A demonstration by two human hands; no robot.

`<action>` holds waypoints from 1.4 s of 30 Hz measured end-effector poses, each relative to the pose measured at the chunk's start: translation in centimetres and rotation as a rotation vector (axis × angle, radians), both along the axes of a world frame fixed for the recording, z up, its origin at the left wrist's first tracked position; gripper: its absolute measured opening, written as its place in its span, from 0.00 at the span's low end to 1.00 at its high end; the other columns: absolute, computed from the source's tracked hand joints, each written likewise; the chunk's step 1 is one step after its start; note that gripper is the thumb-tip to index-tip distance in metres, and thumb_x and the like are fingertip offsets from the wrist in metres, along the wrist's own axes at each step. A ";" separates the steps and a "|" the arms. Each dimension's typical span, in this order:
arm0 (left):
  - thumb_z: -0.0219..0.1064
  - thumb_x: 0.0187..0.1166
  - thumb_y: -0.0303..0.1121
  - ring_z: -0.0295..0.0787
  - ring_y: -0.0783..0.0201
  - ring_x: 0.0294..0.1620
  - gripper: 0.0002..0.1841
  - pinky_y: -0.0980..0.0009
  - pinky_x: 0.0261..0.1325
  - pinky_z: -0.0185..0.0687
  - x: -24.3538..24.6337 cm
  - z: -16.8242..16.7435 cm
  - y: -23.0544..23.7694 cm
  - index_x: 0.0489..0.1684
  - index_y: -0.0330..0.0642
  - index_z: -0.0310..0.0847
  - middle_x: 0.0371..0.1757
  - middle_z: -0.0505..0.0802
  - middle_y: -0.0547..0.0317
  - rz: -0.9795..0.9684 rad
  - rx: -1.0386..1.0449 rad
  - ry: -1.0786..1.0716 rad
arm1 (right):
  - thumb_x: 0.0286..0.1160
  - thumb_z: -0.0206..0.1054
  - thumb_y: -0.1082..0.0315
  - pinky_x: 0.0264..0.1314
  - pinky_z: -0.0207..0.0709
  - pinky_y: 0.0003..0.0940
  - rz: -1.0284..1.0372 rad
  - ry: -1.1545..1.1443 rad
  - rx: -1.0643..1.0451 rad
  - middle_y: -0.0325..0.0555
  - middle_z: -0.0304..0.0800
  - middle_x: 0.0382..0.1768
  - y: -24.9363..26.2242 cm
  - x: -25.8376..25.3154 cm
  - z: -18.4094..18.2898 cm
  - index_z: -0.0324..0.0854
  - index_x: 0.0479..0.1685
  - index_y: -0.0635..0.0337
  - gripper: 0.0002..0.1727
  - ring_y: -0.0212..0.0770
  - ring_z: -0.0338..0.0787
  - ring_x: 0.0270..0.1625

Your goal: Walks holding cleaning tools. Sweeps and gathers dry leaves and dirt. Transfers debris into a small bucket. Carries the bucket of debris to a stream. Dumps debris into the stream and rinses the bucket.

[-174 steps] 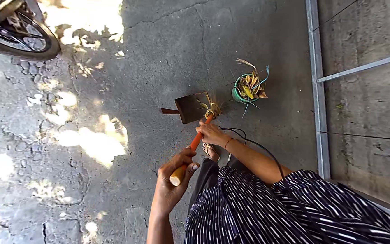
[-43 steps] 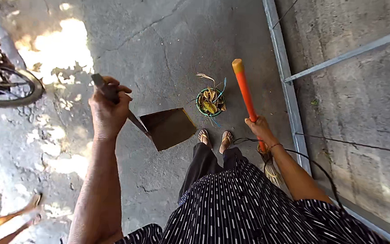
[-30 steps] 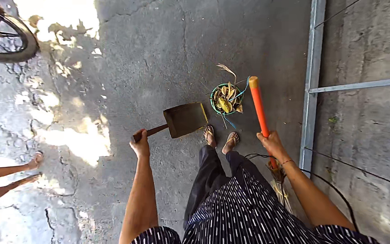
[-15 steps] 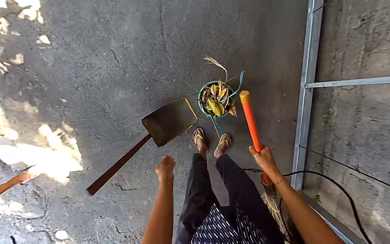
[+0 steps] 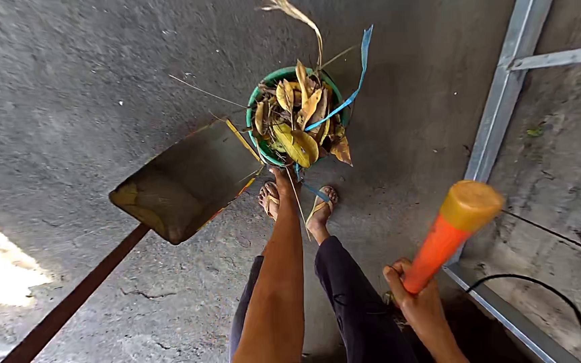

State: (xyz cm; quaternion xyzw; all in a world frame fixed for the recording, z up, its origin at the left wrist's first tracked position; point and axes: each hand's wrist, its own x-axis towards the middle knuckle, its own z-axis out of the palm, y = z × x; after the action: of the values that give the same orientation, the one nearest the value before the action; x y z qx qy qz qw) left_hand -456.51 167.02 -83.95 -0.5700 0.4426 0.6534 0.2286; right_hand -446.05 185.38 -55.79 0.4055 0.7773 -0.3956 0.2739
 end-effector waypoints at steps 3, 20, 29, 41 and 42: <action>0.16 0.82 0.73 0.87 0.59 0.58 0.49 0.55 0.57 0.85 0.3 0.5 0.5 0.81 0.50 0.69 0.66 0.88 0.54 0.055 0.034 0.048 | 0.69 0.66 0.63 0.20 0.65 0.13 -0.029 -0.006 -0.019 0.26 0.73 0.17 0.1 -0.1 -0.5 0.80 0.28 0.56 0.08 0.15 0.69 0.17; 0.37 0.96 0.50 0.90 0.60 0.23 0.26 0.64 0.34 0.90 -3.4 9.5 0.7 0.42 0.39 0.74 0.24 0.88 0.55 0.312 0.183 -0.105 | 0.80 0.65 0.65 0.43 0.81 0.58 0.413 -0.153 0.049 0.59 0.89 0.34 -2.7 -11.3 -4.1 0.78 0.63 0.68 0.19 0.59 0.91 0.38; 0.36 0.97 0.49 0.88 0.57 0.26 0.28 0.59 0.40 0.90 -4.6 10.4 -1.4 0.41 0.36 0.74 0.26 0.87 0.52 0.284 0.209 -0.189 | 0.82 0.69 0.53 0.62 0.81 0.56 0.469 -0.067 0.084 0.63 0.91 0.49 -6.7 -18.4 -9.3 0.66 0.80 0.72 0.37 0.60 0.92 0.53; 0.53 0.93 0.38 0.89 0.60 0.24 0.17 0.65 0.35 0.90 -6.0 10.6 -4.3 0.42 0.33 0.78 0.27 0.89 0.51 0.288 0.289 -0.233 | 0.75 0.73 0.43 0.42 0.85 0.46 0.246 0.136 -0.045 0.47 0.87 0.28 -9.4 -21.9 -13.9 0.85 0.42 0.64 0.27 0.43 0.89 0.32; 0.53 0.93 0.39 0.89 0.60 0.24 0.17 0.65 0.35 0.90 -6.0 10.6 -4.3 0.43 0.32 0.78 0.27 0.89 0.51 0.288 0.301 -0.239 | 0.74 0.75 0.45 0.41 0.83 0.46 0.243 0.122 -0.038 0.47 0.86 0.28 -9.7 -22.2 -14.0 0.84 0.40 0.65 0.26 0.43 0.88 0.31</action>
State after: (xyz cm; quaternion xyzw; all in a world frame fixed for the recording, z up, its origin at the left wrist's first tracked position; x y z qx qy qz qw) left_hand -462.48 162.71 -73.37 -0.6599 0.2242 0.6658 0.2664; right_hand -468.29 175.65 -69.77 0.2784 0.8282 -0.3980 0.2795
